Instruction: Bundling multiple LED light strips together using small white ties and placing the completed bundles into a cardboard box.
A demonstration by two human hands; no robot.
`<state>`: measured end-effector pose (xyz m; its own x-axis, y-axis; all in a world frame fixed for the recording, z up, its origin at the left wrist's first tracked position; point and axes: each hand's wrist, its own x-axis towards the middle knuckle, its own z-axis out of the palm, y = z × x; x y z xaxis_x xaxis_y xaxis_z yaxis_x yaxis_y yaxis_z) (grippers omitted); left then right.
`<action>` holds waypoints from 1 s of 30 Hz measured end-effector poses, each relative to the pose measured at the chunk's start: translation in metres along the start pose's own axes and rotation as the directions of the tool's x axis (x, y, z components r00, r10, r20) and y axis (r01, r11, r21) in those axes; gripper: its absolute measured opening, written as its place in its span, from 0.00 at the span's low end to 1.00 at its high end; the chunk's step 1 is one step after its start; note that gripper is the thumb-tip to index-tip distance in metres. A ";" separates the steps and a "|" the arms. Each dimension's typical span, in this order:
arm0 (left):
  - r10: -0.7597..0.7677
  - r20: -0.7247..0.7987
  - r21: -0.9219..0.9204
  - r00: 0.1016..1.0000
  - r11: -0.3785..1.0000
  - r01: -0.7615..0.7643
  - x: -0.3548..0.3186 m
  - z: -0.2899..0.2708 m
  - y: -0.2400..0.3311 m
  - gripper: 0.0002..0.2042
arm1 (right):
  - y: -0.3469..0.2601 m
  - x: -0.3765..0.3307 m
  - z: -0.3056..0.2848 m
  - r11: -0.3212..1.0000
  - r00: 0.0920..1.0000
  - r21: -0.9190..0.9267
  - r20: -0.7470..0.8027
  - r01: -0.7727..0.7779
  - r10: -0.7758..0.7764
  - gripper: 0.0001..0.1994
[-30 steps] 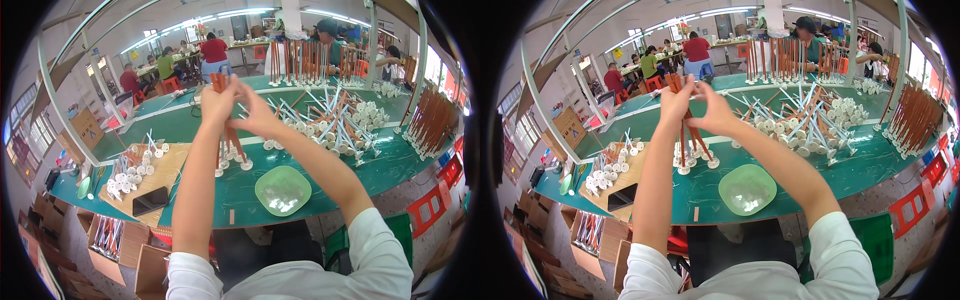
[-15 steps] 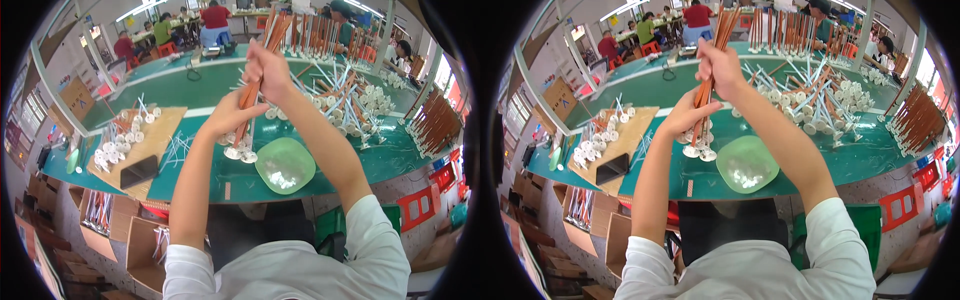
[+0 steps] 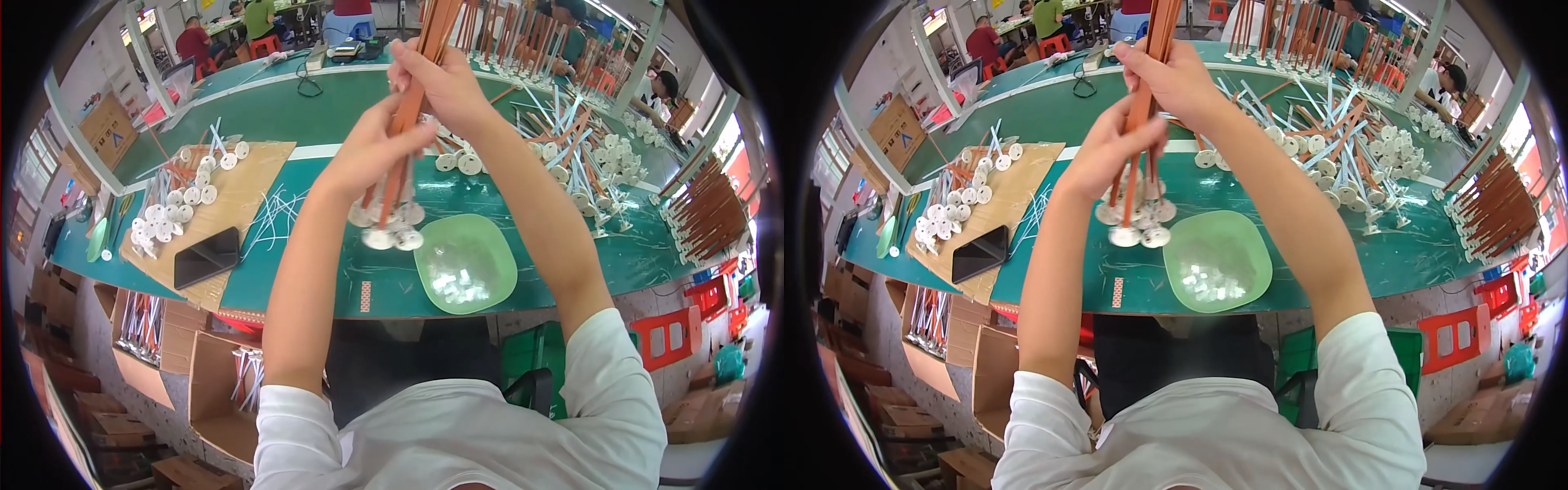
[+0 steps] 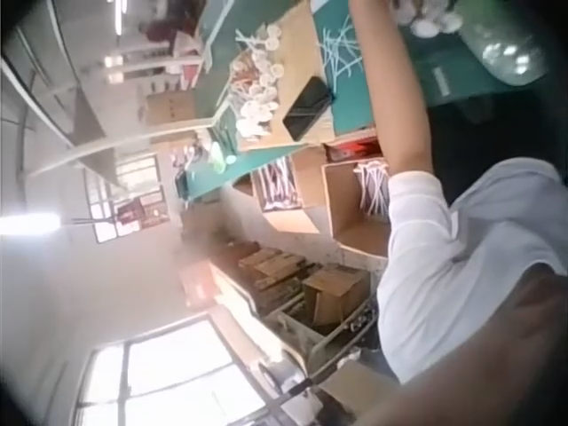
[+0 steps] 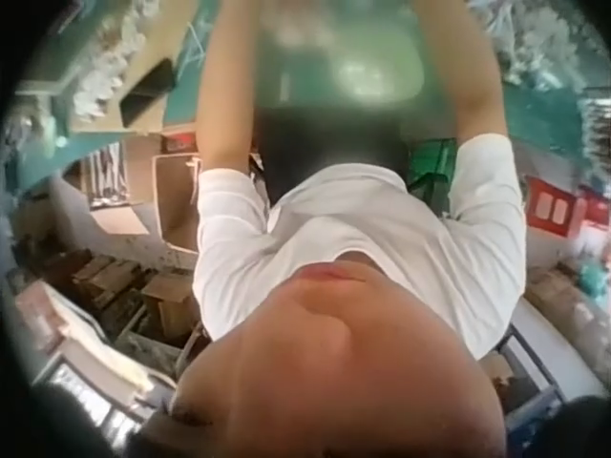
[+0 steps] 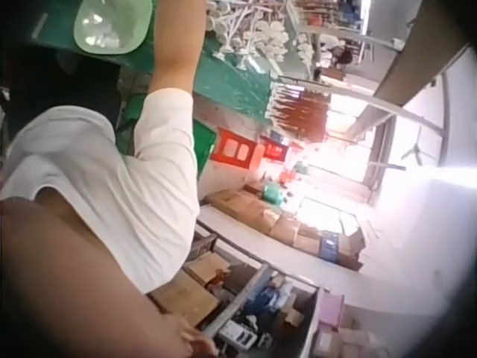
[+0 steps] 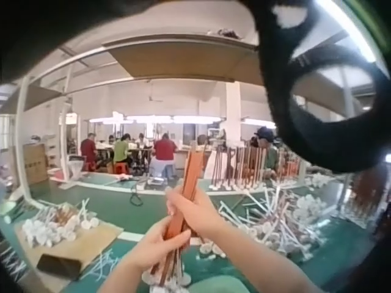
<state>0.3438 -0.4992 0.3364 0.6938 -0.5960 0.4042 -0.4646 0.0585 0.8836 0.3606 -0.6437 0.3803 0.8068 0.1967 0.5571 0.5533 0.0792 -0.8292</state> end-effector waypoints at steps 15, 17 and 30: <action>0.159 -0.318 0.022 0.935 0.987 -0.160 0.014 0.016 -0.008 0.19 | 0.000 0.008 0.005 0.978 0.993 -0.170 0.029 0.117 -0.114 0.15; 0.223 -0.372 0.068 0.901 0.975 -0.213 0.008 0.012 -0.007 0.18 | -0.006 0.009 0.005 0.983 0.995 -0.155 0.056 0.094 -0.086 0.17; 0.177 -0.644 -0.508 0.744 0.629 -0.589 -0.174 -0.073 0.043 0.18 | 0.076 0.019 0.068 0.741 0.899 -0.622 0.435 0.253 0.058 0.10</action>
<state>0.2434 -0.3350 0.3214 0.7887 0.0826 0.6092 -0.4213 0.7943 0.4377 0.4041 -0.5676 0.3249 0.6672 0.6060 0.4331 0.7430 -0.4996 -0.4455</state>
